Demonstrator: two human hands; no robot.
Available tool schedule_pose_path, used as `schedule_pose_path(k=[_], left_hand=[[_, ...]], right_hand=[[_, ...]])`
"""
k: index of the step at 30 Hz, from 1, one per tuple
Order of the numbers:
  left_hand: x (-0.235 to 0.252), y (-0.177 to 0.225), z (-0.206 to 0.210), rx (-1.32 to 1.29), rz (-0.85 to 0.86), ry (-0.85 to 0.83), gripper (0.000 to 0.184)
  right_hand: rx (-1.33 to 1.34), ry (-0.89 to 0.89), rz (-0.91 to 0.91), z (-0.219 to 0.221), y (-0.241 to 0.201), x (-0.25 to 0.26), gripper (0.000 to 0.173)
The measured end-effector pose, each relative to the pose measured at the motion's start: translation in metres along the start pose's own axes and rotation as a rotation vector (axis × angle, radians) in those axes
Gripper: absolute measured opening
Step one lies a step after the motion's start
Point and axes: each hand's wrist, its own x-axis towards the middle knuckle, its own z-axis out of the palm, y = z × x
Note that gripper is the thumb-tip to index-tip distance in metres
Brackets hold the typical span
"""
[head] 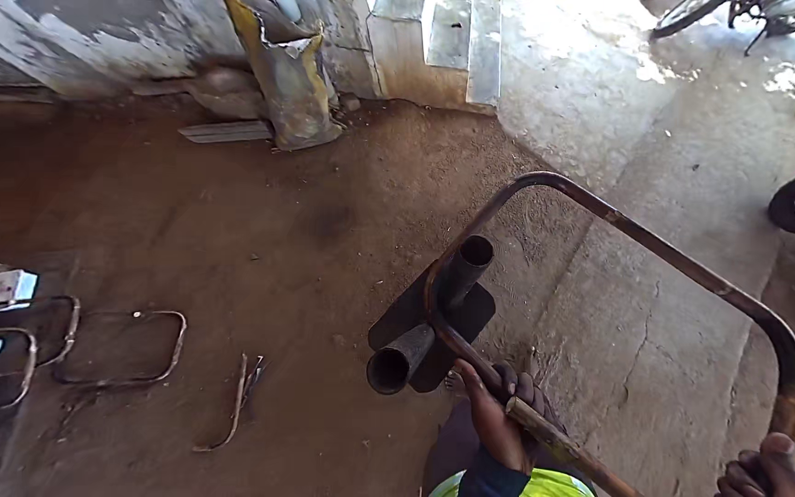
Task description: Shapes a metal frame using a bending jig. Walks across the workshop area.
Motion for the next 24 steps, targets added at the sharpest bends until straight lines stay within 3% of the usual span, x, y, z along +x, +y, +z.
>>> schedule_pose_path(k=[8, 18, 24], left_hand=[[-0.015, 0.032, -0.019, 0.122, -0.209, 0.002, 0.08], [0.006, -0.013, -0.003, -0.03, -0.014, -0.016, 0.076], [-0.001, -0.002, -0.004, -0.069, -0.114, -0.05, 0.079]], right_hand=[[0.066, 0.025, 0.057, -0.001, 0.033, -0.019, 0.056], [-0.061, -0.046, 0.017, -0.002, -0.028, 0.038, 0.052], [-0.104, -0.012, -0.003, 0.0, -0.038, 0.058, 0.051]])
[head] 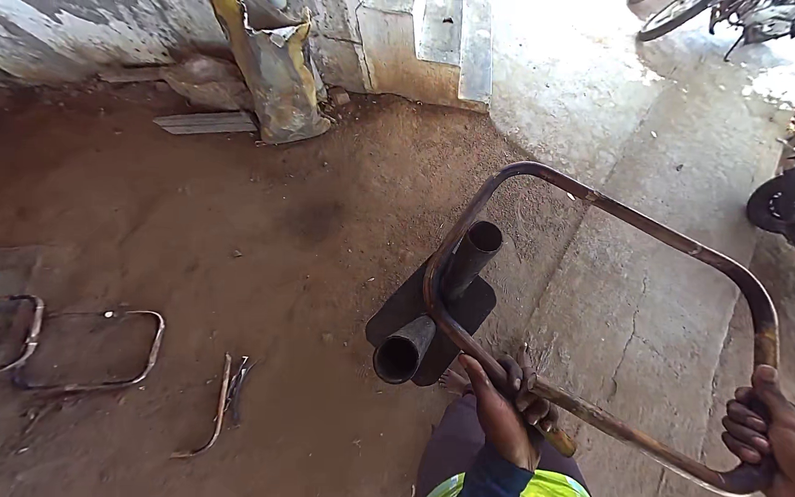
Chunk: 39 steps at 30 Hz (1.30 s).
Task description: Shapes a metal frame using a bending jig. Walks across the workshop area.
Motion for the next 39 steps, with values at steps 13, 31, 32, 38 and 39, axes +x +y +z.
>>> schedule_pose_path(k=[13, 31, 32, 38, 39], left_hand=[[-0.004, 0.011, -0.015, 0.012, -0.079, -0.061, 0.076], [0.044, -0.055, 0.142, 0.142, 0.588, -0.29, 0.076], [0.05, -0.06, 0.148, 0.118, 0.622, -0.257, 0.077], [0.068, -0.055, 0.166, 0.097, 0.68, -0.289, 0.087], [0.068, -0.054, 0.168, 0.116, 0.68, -0.296, 0.087]], right_hand=[[0.052, -0.049, 0.027, -0.002, 0.01, 0.015, 0.052], [0.254, -0.503, -0.535, 0.047, -0.177, 0.089, 0.046], [0.259, -0.515, -0.533, 0.046, -0.178, 0.092, 0.046], [0.295, -0.521, -0.318, 0.054, -0.142, 0.103, 0.051], [0.295, -0.519, -0.262, 0.056, -0.13, 0.107, 0.051]])
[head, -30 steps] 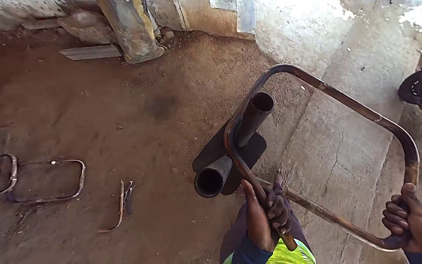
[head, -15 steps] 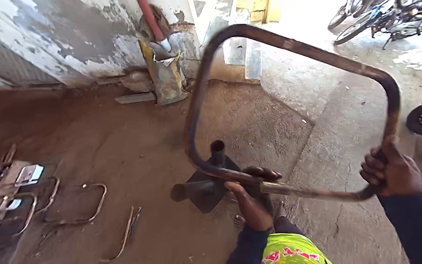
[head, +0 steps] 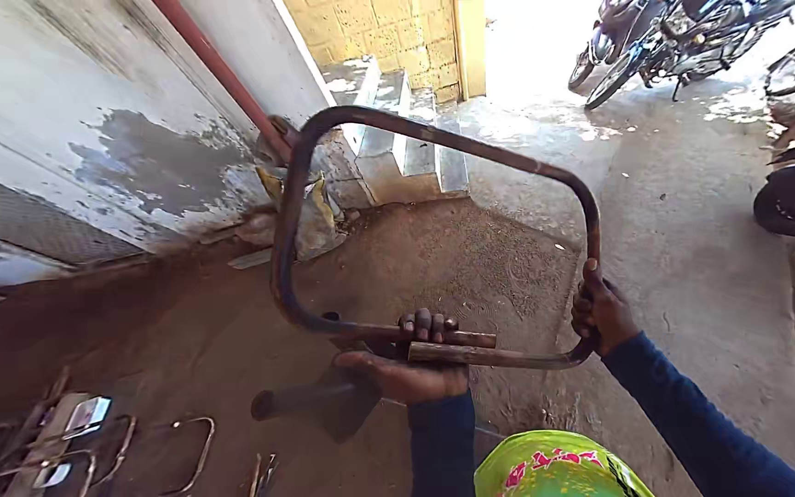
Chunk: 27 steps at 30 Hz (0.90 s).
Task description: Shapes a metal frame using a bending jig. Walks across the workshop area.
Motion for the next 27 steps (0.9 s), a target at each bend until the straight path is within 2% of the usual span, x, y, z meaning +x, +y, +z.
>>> schedule_pose_path(k=[3, 5, 7, 9, 11, 14, 15, 18, 22, 24, 25, 27], left_hand=[[-0.001, -0.001, -0.002, 0.04, -0.036, 0.018, 0.087], [0.0, -0.006, -0.012, 0.031, -0.044, 0.001, 0.086], [0.001, -0.015, -0.024, 0.05, -0.002, -0.027, 0.083], [-0.002, -0.015, -0.027, 0.08, 0.011, 0.018, 0.083], [0.001, -0.002, -0.027, 0.131, 0.016, 0.075, 0.078], [0.014, 0.015, -0.028, 0.301, 0.059, 0.074, 0.067], [0.018, 0.016, -0.03, 0.319, 0.046, 0.068, 0.068], [0.022, -0.002, -0.038, 0.241, 0.015, 0.107, 0.079], [0.021, -0.023, -0.048, 0.143, -0.019, 0.143, 0.081], [0.018, -0.029, -0.047, 0.14, -0.047, 0.151, 0.079], [0.016, -0.032, -0.044, 0.15, -0.045, 0.172, 0.078], [0.011, -0.036, -0.033, 0.16, -0.019, 0.241, 0.077]], right_hand=[[0.037, 0.051, 0.14, -0.005, 0.031, -0.003, 0.05], [0.059, 0.069, 0.162, -0.007, 0.033, 0.0, 0.05], [0.056, 0.052, 0.114, -0.012, 0.021, 0.011, 0.05], [0.006, 0.017, 0.039, -0.022, -0.001, 0.025, 0.05], [-0.055, -0.011, -0.06, -0.034, -0.028, 0.039, 0.05], [-0.131, -0.037, -0.151, -0.063, -0.055, 0.058, 0.05], [-0.148, -0.034, -0.162, -0.073, -0.06, 0.064, 0.049], [-0.174, -0.028, -0.157, -0.092, -0.063, 0.078, 0.048], [-0.178, 0.015, -0.146, -0.108, -0.046, 0.09, 0.048], [-0.329, 0.106, -0.243, -0.117, -0.041, 0.095, 0.049], [-0.5, 0.138, -0.331, -0.122, -0.042, 0.096, 0.051], [-0.86, 0.134, -0.528, -0.127, -0.048, 0.085, 0.075]])
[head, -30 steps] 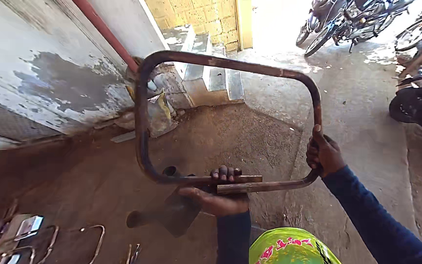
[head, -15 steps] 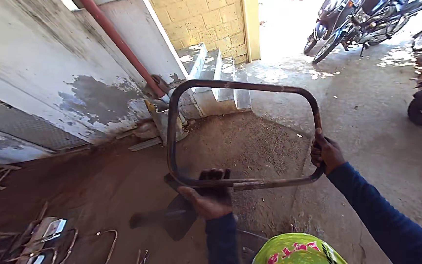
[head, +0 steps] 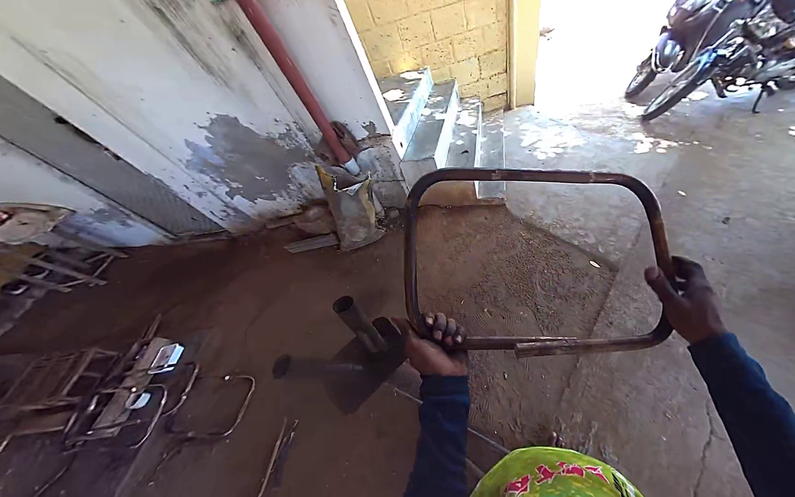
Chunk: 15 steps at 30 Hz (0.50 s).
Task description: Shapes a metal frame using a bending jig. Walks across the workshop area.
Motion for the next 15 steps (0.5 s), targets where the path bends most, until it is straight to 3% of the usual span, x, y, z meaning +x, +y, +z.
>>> schedule_pose_path(k=[2, 4, 6, 8, 15], left_hand=[[-0.009, 0.0, 0.01, -0.015, 0.031, 0.05, 0.076], [-0.017, 0.003, 0.019, -0.038, 0.062, 0.068, 0.075], [-0.026, 0.009, 0.028, -0.064, 0.094, 0.073, 0.076], [-0.032, 0.015, 0.033, -0.062, 0.144, 0.065, 0.077], [-0.04, 0.043, 0.014, -0.124, 0.223, 0.138, 0.079]], right_hand=[[-0.126, 0.059, -0.282, 0.0, -0.027, -0.026, 0.087], [-0.012, 0.117, -0.627, 0.023, -0.046, -0.065, 0.062], [0.054, -0.004, -0.84, 0.06, -0.048, -0.1, 0.045], [0.016, -0.079, -0.927, 0.098, -0.039, -0.111, 0.045], [-0.042, 0.067, -1.034, 0.152, -0.053, -0.091, 0.047]])
